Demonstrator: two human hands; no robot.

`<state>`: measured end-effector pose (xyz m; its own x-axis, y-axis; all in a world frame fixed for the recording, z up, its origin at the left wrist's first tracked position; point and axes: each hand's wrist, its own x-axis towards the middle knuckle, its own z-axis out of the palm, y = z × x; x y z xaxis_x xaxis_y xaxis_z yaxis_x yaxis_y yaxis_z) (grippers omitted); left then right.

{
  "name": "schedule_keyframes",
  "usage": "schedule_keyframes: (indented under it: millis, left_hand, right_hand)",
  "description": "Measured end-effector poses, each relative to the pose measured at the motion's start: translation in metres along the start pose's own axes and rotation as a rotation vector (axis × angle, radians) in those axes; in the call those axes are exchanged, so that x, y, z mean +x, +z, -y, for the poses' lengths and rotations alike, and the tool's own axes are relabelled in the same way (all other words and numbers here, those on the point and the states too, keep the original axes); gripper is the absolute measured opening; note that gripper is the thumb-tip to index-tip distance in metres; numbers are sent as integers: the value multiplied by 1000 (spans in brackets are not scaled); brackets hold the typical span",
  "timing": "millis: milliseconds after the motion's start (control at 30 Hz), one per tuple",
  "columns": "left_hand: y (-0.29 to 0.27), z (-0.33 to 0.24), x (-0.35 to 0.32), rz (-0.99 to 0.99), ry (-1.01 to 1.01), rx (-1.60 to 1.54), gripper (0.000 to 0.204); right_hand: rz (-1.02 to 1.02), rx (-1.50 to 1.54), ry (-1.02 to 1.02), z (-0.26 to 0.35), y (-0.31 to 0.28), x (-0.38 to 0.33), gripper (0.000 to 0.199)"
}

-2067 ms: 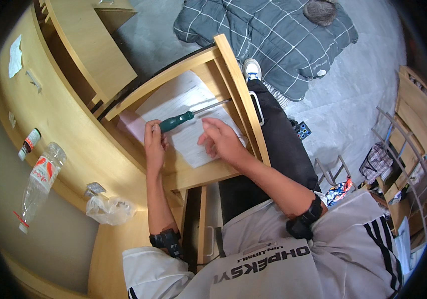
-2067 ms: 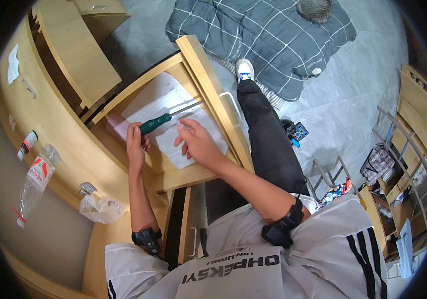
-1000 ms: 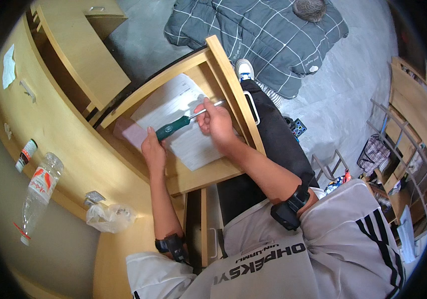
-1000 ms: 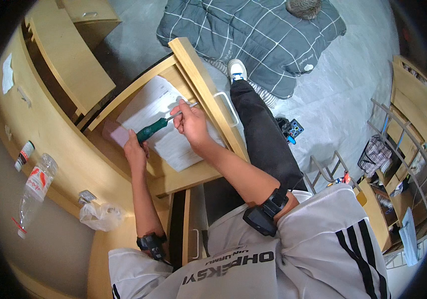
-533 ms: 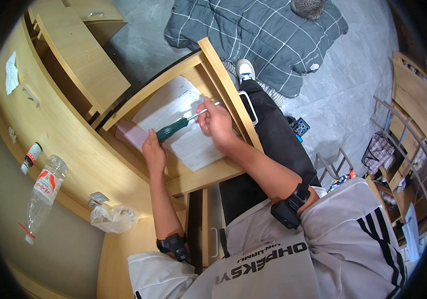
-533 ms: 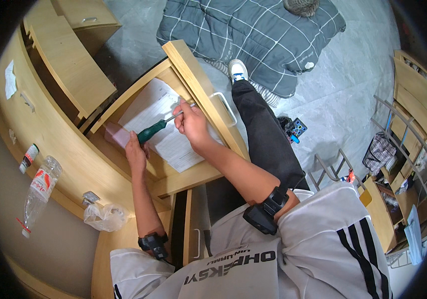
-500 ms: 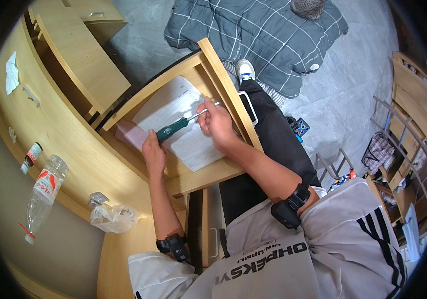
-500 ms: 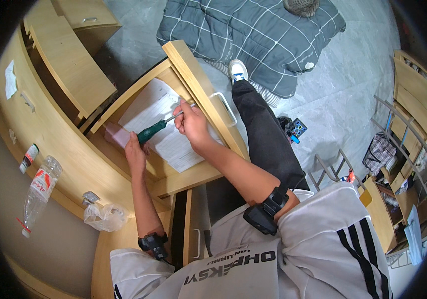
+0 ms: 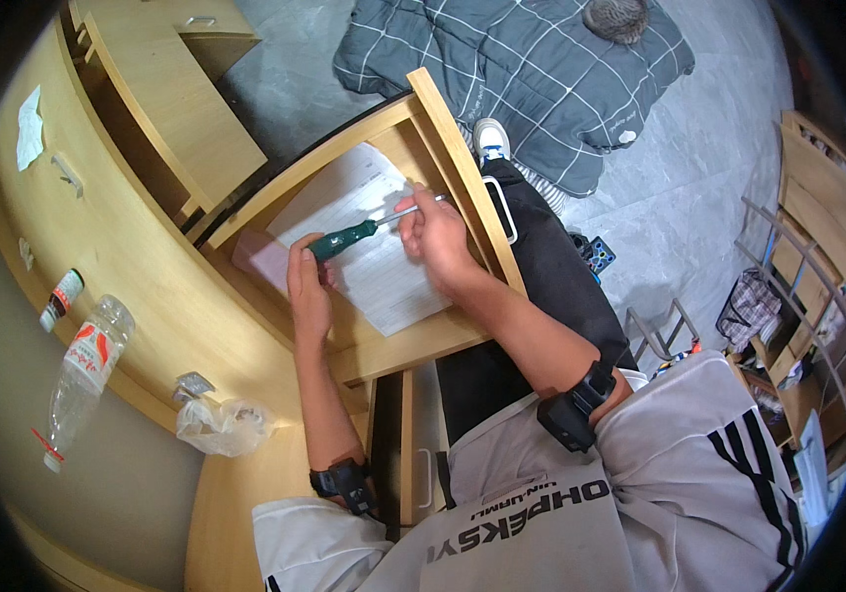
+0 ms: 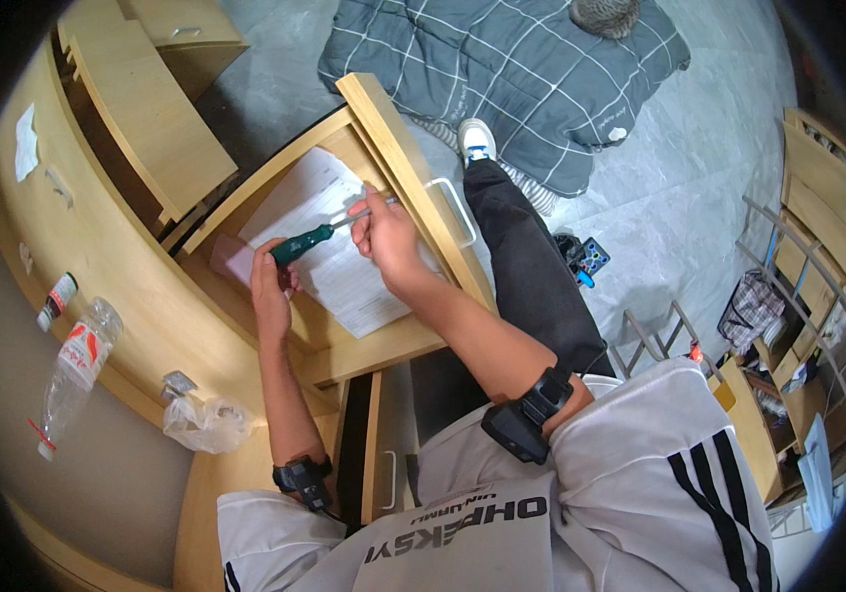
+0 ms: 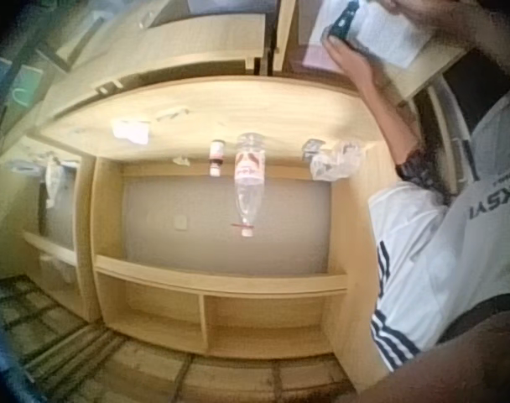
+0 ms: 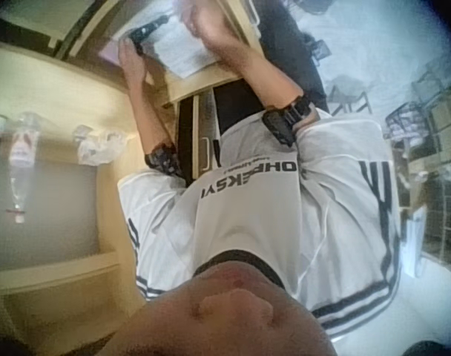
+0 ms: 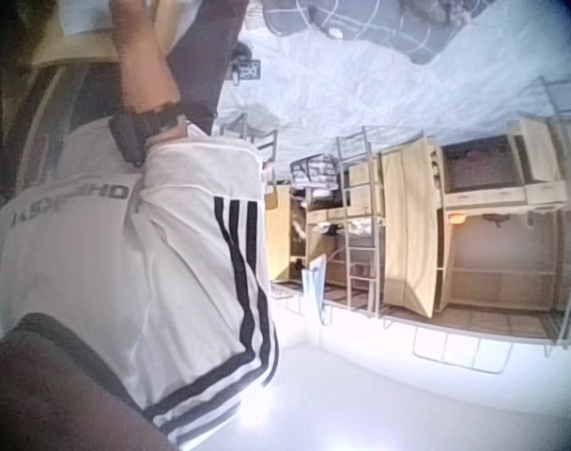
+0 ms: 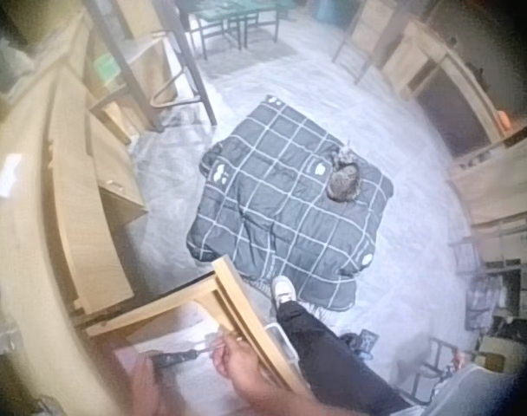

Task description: The person uses a screwdriver to tighten screws into the side of a wooden drawer. They repeatedly insert screws and turn the tool to secure the drawer components. The person also places a stack of papers inside the drawer during the process.

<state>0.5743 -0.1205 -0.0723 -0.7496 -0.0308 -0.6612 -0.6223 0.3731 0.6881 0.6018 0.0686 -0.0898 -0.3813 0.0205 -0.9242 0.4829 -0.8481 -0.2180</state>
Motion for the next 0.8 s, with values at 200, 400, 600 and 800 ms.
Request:
schedule_keyframes:
  millis: [200,400,600,800]
  left_hand:
    - [-10,3,11,41,-110,213,41]
    - [-1,7,1,-41,-36,-28,46]
    - [-6,5,8,-34,-127,198,38]
    - [3,1,1,-40,-123,-68,31]
  right_hand:
    - [-14,-16,-3,1,2,1,37]
    - [-23,-63,-6,2,2,0,38]
    - [-42,-70,-11,0,3,0,39]
    - [-36,-96,-19,-1,2,1,39]
